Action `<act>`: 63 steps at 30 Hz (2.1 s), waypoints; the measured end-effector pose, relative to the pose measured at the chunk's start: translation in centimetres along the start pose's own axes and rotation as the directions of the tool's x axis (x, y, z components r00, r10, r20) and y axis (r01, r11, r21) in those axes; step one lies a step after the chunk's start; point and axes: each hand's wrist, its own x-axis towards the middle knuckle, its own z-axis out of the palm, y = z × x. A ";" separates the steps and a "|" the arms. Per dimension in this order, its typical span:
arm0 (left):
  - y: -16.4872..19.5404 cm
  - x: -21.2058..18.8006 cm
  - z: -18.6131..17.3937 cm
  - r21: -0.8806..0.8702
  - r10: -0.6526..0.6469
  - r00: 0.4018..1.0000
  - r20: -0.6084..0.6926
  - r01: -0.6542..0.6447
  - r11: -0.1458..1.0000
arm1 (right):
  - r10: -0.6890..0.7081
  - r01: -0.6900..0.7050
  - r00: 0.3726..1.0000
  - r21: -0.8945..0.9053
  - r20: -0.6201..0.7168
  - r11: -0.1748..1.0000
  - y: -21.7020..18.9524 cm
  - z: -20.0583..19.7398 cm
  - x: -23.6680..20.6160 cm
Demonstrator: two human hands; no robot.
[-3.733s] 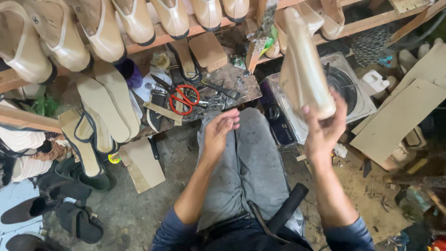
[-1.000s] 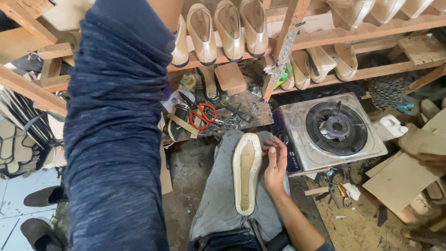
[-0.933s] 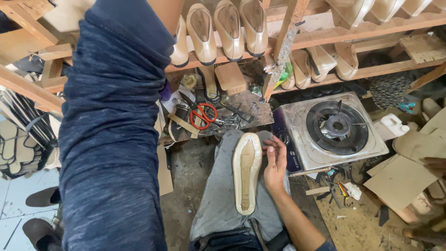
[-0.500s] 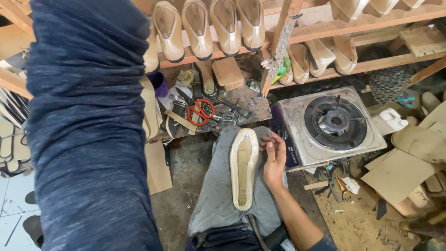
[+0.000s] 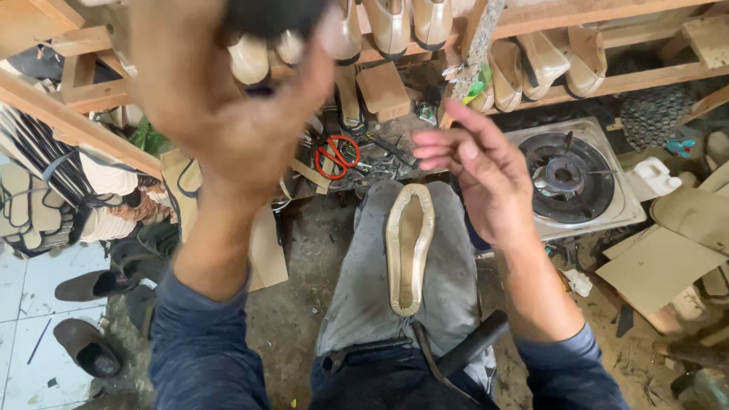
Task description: The person uses a curved metal tool to press the edges of a beige slipper upper onto a black rubber sole. They repeatedly bend the upper and tap the sole to secure the fit, then place the finished slipper on a shelf and pick up another pair to continue the process.
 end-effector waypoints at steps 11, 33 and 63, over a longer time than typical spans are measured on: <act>7.7 -19.5 3.8 -0.506 -0.726 0.599 0.338 0.766 0.397 | 0.155 -0.153 0.922 0.032 -0.356 0.988 2.9 3.7 -1.2; 3.9 -24.5 8.0 -0.686 -0.810 0.249 0.531 0.687 -0.238 | -0.047 -0.082 0.873 -0.241 -0.486 0.967 8.3 -0.8 -4.6; 4.8 -26.9 8.3 -0.596 -0.834 0.020 0.551 0.709 -0.376 | -0.220 -0.427 0.883 -0.904 -0.414 -0.012 15.4 -22.3 -2.9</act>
